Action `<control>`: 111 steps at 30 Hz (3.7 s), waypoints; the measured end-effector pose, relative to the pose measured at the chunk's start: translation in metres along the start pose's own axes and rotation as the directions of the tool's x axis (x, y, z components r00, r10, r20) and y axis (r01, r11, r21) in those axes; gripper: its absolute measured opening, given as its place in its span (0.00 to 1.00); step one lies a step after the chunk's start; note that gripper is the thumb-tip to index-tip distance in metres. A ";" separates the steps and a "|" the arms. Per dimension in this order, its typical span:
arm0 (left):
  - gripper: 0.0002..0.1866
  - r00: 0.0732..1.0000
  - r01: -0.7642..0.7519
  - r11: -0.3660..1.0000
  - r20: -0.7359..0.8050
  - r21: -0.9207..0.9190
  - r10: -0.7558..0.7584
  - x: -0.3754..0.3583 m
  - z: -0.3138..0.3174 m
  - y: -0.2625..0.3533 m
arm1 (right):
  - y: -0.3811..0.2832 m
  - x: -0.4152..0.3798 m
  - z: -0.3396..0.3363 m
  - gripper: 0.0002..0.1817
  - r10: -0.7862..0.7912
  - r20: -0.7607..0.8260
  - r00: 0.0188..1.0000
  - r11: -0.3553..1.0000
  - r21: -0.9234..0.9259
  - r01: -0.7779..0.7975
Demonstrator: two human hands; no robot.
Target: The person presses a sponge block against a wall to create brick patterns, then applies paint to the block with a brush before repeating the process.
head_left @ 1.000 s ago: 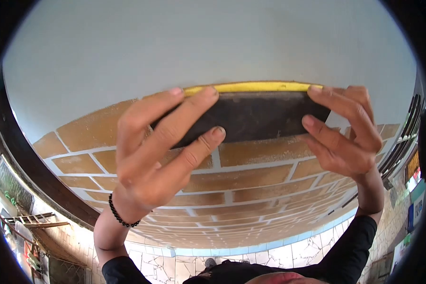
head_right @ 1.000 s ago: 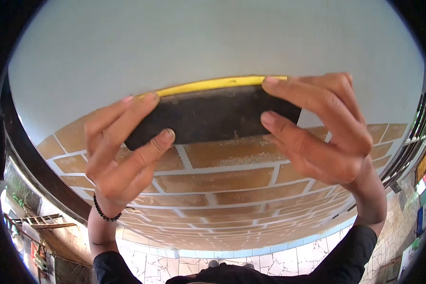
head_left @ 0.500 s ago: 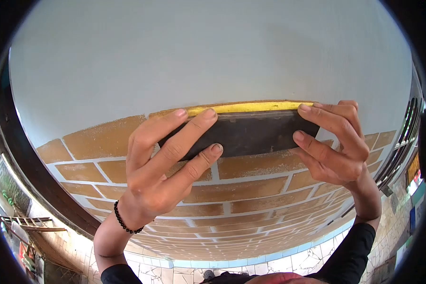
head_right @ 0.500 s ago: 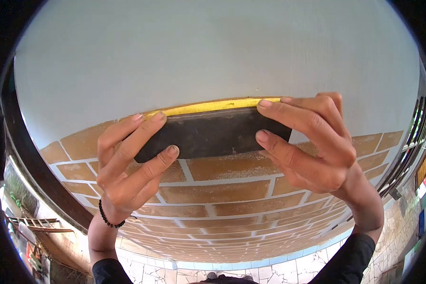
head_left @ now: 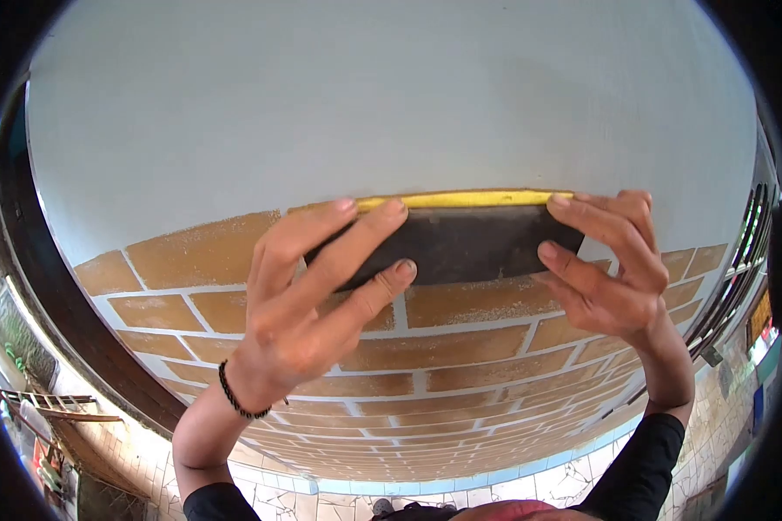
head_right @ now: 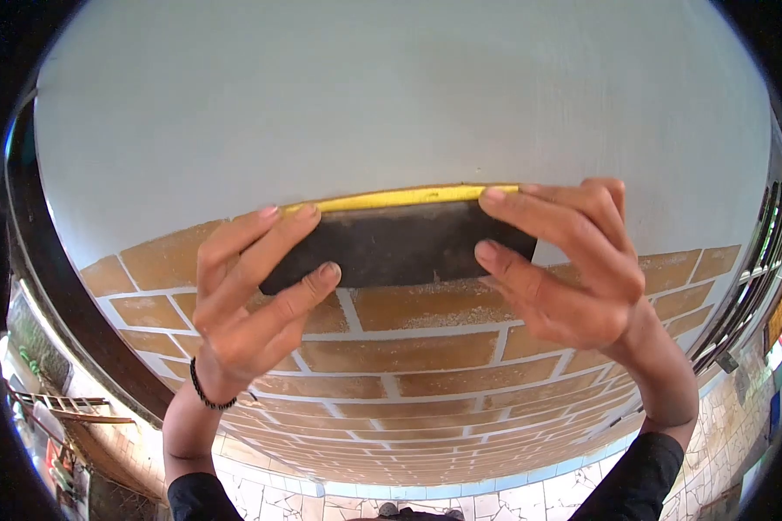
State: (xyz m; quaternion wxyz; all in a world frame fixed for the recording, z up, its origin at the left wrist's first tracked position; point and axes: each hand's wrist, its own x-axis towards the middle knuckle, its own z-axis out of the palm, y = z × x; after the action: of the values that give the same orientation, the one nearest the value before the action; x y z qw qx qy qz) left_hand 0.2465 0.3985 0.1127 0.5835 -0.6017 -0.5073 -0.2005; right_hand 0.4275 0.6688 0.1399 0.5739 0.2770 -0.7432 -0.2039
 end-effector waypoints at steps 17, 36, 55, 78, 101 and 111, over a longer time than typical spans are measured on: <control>0.15 0.999 0.035 0.999 -0.023 -0.022 -0.036 -0.002 -0.012 0.009 | -0.035 -0.005 -0.031 0.26 -0.039 0.118 0.992 0.987 -0.153 0.057; 0.16 0.996 0.069 0.997 0.057 0.022 -0.071 0.006 -0.004 0.007 | -0.013 -0.005 -0.011 0.24 0.067 0.144 0.987 0.993 -0.108 -0.052; 0.25 0.996 0.048 0.988 0.062 0.145 -0.057 -0.001 -0.019 0.020 | -0.017 0.003 -0.025 0.26 -0.030 0.160 0.987 0.993 -0.112 0.048; 0.15 0.935 0.269 0.951 -0.193 -0.153 -0.296 -0.014 0.015 0.034 | -0.026 0.011 -0.004 0.19 0.001 0.126 0.992 0.951 -0.305 0.038; 0.09 0.883 0.273 0.935 -0.326 -0.228 -0.337 -0.017 0.025 0.046 | -0.065 0.026 -0.011 0.22 0.133 0.177 0.975 0.906 -0.421 -0.047; 0.27 0.936 0.307 0.940 -0.131 -0.149 -0.327 -0.025 0.044 0.048 | -0.072 0.032 -0.001 0.21 0.195 0.175 0.965 0.880 -0.465 -0.093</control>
State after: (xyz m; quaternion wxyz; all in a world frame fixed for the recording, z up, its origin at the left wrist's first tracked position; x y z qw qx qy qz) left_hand 0.2609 0.4381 0.0573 0.5415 -0.5303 -0.5375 -0.3695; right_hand 0.4351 0.5932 0.1186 0.5518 0.0555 -0.7518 -0.3568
